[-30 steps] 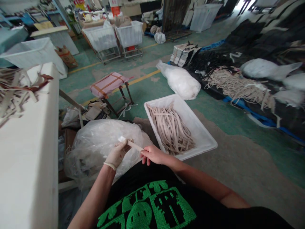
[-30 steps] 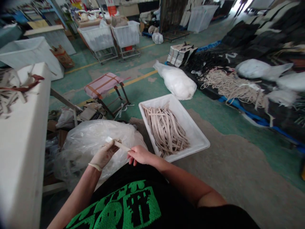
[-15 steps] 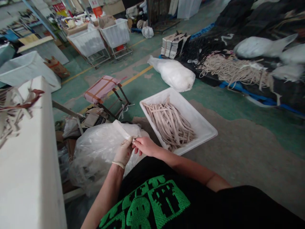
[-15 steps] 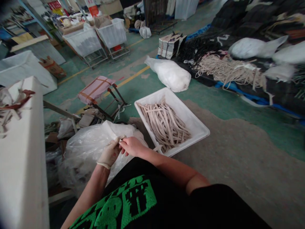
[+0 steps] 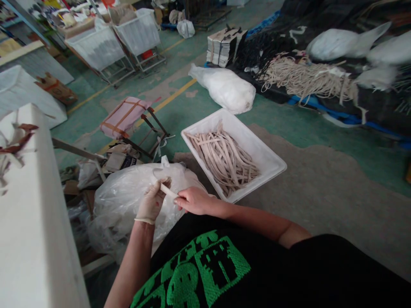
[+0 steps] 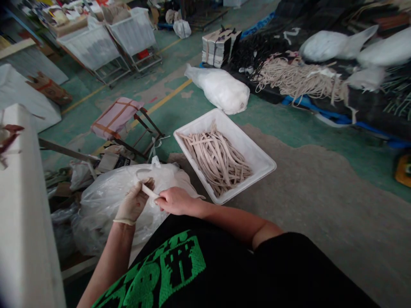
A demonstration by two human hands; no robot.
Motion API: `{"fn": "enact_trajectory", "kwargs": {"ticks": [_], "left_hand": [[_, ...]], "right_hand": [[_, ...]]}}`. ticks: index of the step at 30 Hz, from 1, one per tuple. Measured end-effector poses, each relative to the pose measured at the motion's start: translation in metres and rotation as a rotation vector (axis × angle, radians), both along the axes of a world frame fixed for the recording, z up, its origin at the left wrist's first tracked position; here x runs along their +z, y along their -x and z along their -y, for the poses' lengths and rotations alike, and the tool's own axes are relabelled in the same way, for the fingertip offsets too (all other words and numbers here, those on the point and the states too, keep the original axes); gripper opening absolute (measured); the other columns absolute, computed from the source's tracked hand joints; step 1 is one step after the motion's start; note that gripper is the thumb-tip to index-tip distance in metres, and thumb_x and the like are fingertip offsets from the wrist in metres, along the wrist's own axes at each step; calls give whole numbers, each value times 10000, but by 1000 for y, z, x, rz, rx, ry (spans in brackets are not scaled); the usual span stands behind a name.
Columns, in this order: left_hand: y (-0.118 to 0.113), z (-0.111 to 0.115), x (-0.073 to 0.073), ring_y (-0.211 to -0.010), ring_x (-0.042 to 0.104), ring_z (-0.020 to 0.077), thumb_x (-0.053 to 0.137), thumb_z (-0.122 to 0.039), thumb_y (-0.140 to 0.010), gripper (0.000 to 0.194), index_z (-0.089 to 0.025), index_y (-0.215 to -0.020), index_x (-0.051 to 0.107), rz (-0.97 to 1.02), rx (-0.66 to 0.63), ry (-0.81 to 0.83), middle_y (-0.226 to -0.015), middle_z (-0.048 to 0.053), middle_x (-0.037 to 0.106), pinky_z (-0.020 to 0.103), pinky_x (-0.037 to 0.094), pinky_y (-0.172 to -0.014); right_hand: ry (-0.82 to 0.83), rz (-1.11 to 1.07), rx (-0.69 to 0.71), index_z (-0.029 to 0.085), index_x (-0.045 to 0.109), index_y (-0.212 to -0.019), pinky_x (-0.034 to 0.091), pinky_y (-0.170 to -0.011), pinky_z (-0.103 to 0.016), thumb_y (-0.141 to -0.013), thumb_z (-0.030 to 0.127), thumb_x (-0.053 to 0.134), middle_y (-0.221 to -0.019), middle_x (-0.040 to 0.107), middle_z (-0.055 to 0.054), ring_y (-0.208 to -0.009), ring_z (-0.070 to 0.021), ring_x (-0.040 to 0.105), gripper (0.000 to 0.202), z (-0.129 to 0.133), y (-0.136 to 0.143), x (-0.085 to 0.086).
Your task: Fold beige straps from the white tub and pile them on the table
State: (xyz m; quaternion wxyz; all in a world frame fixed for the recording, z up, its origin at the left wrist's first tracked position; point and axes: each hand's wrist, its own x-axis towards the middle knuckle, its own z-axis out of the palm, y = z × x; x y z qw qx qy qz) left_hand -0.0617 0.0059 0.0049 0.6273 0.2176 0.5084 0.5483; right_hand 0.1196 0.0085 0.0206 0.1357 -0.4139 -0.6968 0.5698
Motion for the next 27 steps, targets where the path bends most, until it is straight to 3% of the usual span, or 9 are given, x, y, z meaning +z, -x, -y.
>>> {"fn": "enact_trajectory", "kwargs": {"ticks": [2,7,11,13,18,20,23,27], "left_hand": [[3,0,-1,-913,728,202,882,-306,-687,238,-138,-831,796,-3,11,26,-940,88,789,294,568,-881],[-12,7,-7,-632,669,159,852,-369,-729,306,-116,-891,793,24,-171,59,-714,50,734,281,564,-644],[-1,3,-4,-871,727,183,862,-327,-719,240,-133,-844,796,8,15,40,-910,85,790,278,575,-846],[2,4,-3,-943,727,192,889,-319,-682,257,-133,-835,798,9,38,45,-935,87,795,276,560,-915],[-13,12,-7,-700,703,159,879,-413,-689,375,-113,-901,803,26,-149,65,-843,83,786,266,587,-714],[-8,11,-7,-720,710,161,855,-391,-720,316,-128,-888,804,25,-90,54,-857,79,788,267,588,-726],[7,7,-6,-919,730,185,844,-311,-731,212,-145,-856,803,16,62,45,-946,83,796,266,573,-870],[-1,14,-10,-897,731,199,851,-304,-726,221,-131,-855,800,17,-11,68,-937,92,794,283,575,-855]], "right_hand": [[61,-1,9,137,713,-849,408,-541,-200,-1004,246,480,-703,725,-18,-499,-85,607,301,3,-2,-1],[44,-34,-96,123,703,-873,425,-541,-194,-1024,256,451,-698,717,-24,-515,-89,610,322,-3,2,2],[63,-9,21,140,706,-804,395,-528,-201,-991,260,515,-687,717,-12,-515,-90,609,292,4,-3,-2],[88,13,54,141,703,-788,387,-532,-202,-995,233,485,-666,708,-5,-499,-84,598,314,8,-4,-4],[18,1,-63,130,703,-868,398,-559,-204,-1029,262,446,-724,723,-22,-525,-85,605,330,0,2,0],[-13,16,-36,137,703,-830,391,-564,-210,-1013,296,502,-726,724,-26,-559,-97,619,315,0,1,2],[56,65,51,146,708,-815,383,-547,-217,-998,281,517,-709,716,-18,-534,-99,608,297,9,-5,-1],[145,46,19,131,702,-884,402,-541,-212,-1027,243,424,-702,703,-22,-509,-93,598,332,10,-3,-5]]}}
